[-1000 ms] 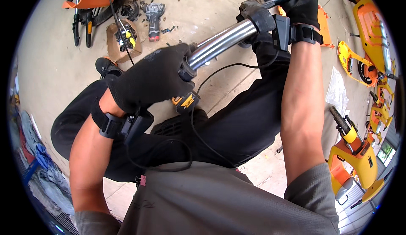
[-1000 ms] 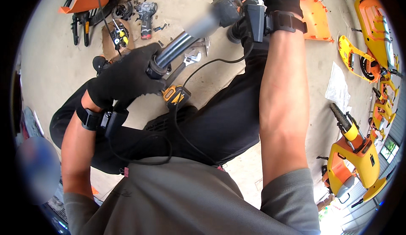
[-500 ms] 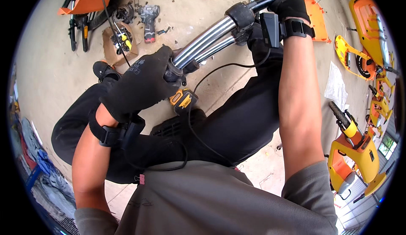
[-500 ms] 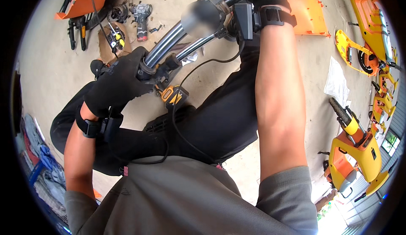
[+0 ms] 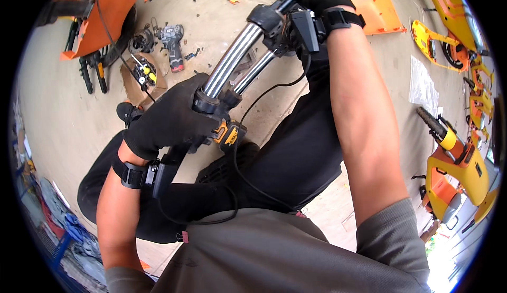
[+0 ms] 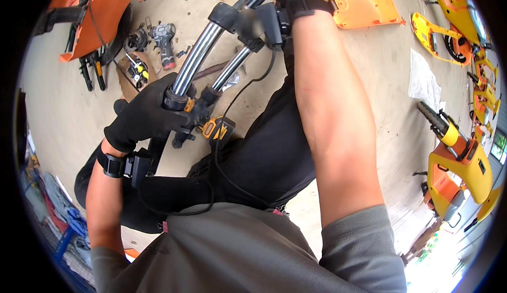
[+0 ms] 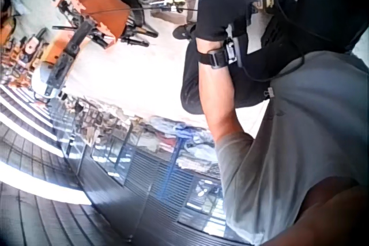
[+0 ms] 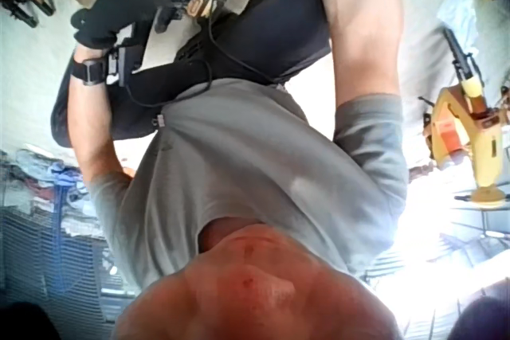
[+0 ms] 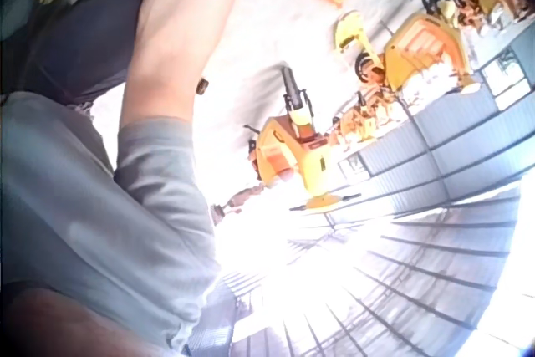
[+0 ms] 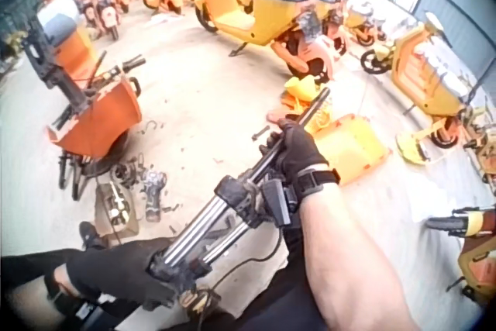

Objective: The person disassembles motorcycle front forks and a triple tree assembly on the ground using a power drill, a screwdriver, and a hammer, while handling bolts and screws from a box.

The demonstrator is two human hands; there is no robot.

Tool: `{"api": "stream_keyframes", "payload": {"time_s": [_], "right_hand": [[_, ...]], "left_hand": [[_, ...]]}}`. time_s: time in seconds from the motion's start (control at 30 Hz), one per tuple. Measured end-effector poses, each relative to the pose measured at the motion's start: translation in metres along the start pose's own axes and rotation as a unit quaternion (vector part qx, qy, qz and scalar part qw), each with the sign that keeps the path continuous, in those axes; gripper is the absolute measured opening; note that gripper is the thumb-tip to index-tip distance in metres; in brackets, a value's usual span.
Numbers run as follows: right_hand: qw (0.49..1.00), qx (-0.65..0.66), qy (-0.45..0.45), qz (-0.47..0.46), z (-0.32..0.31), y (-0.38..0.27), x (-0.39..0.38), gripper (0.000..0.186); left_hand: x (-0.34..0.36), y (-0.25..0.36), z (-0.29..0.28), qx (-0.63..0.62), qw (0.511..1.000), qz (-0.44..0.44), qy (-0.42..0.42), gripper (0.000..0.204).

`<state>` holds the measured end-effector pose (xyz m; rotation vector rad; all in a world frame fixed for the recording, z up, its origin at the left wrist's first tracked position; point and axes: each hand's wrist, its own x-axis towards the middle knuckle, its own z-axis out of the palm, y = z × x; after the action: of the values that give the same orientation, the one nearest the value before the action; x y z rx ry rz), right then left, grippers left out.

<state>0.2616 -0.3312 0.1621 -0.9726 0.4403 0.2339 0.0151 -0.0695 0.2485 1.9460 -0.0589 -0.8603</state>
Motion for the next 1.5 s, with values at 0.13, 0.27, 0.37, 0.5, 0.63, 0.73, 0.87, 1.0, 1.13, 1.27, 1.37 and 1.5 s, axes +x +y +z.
{"api": "stream_keyframes", "payload": {"time_s": [0.13, 0.27, 0.37, 0.5, 0.63, 0.73, 0.87, 1.0, 1.13, 1.27, 1.37, 1.5], "right_hand": [[0.997, -0.014, 0.029, 0.070, -0.013, 0.008, 0.007, 0.023], [0.985, -0.017, 0.039, 0.165, -0.019, 0.012, 0.015, 0.036], [0.986, -0.070, 0.035, 0.150, -0.029, 0.011, 0.015, 0.028], [0.986, -0.118, -0.019, 0.120, -0.053, 0.028, 0.062, 0.023], [0.982, -0.096, -0.084, 0.142, -0.050, 0.048, 0.057, 0.020], [0.958, -0.260, 0.026, 0.113, -0.029, 0.032, 0.033, 0.016], [0.838, -0.497, -0.211, 0.073, -0.035, 0.033, 0.034, 0.012], [0.761, -0.587, -0.276, 0.005, -0.027, 0.046, -0.010, 0.057], [0.721, -0.596, -0.353, -0.018, -0.028, 0.065, -0.029, 0.045], [0.674, -0.667, -0.234, -0.214, -0.052, 0.103, -0.021, 0.037], [0.659, -0.681, -0.251, -0.197, -0.054, 0.115, -0.011, 0.027], [0.619, -0.723, -0.265, -0.151, -0.052, 0.127, 0.002, 0.023]], "left_hand": [[0.006, 0.015, 0.005, -0.131, 0.990, -0.037, -0.047, 0.047], [0.010, 0.018, -0.001, -0.054, 0.996, -0.025, -0.064, 0.046], [0.021, 0.047, -0.004, -0.018, 0.996, -0.072, -0.054, 0.041], [0.035, 0.049, -0.008, 0.011, 0.997, -0.060, -0.050, 0.040], [0.050, 0.040, -0.010, -0.044, 0.993, -0.086, -0.063, 0.039], [0.057, 0.047, -0.008, -0.100, 0.986, -0.121, -0.064, 0.040], [0.065, 0.040, -0.005, -0.123, 0.983, -0.120, -0.057, 0.040], [0.076, 0.029, -0.004, -0.108, 0.985, -0.112, -0.070, 0.038], [0.078, 0.007, -0.003, -0.135, 0.983, -0.103, -0.074, 0.037], [0.094, -0.008, 0.010, -0.186, 0.974, -0.095, -0.083, 0.037], [0.106, -0.039, 0.020, -0.202, 0.973, -0.087, -0.075, 0.042], [0.125, -0.086, 0.045, -0.202, 0.977, -0.059, -0.026, 0.039]]}}
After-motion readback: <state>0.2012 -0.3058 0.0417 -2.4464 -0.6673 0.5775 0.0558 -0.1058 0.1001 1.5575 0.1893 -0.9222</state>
